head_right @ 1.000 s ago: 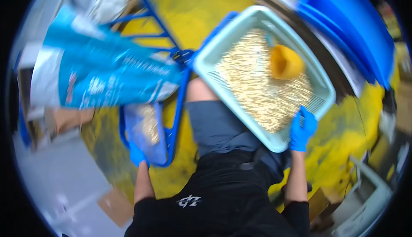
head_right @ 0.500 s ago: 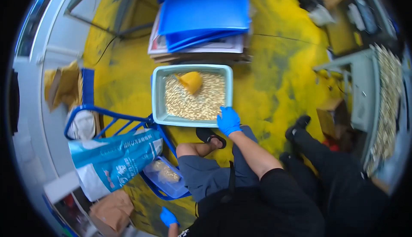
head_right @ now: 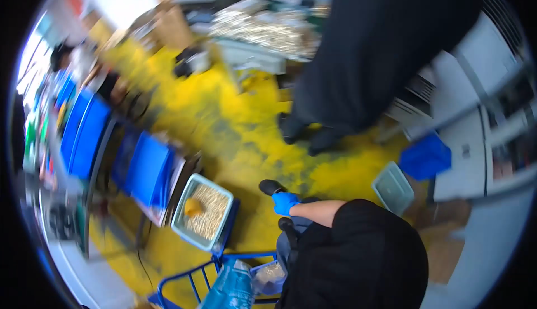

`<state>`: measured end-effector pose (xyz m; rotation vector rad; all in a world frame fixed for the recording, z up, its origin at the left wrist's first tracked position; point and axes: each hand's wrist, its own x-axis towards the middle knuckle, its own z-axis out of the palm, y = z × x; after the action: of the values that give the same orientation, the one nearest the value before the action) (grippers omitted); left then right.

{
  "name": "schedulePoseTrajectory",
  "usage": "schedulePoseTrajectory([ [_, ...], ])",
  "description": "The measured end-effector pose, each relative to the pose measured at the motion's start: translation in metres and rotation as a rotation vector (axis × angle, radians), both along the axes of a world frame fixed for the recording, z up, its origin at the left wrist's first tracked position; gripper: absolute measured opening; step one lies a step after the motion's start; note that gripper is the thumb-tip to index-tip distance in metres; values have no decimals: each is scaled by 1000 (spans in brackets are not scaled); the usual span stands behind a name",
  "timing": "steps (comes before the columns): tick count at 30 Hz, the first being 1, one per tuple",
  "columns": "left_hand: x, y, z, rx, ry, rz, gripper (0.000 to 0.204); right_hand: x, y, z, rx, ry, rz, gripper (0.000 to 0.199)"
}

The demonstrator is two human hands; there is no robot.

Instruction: Scooping small items from a bin into plastic bags and weighing them on a digital scale.

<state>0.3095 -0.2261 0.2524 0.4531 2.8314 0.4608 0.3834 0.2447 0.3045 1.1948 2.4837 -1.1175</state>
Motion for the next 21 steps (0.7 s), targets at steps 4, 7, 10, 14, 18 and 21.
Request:
schedulePoseTrajectory([
  [4, -57, 84, 2, 49, 91, -407, 38, 102, 1, 30, 16, 51, -161, 14],
  [7, -78, 141, 17, 53, 173, -654, 36, 166, 9, 22, -53, 97, -334, 14],
  [10, -72, 179, 33, 23, 239, -831, 35, 234, 22, 39, -47, 103, -394, 15],
  [14, -21, 230, 46, -13, 302, -980, 32, 324, 37, 53, -49, 137, -520, 20],
  [18, 109, 286, 84, -51, 311, -1065, 31, 410, 59, 50, -32, 364, -736, 25],
  [21, 231, 411, 153, 420, -920, -298, 30, 485, 80, 65, -69, 462, -872, 26],
])
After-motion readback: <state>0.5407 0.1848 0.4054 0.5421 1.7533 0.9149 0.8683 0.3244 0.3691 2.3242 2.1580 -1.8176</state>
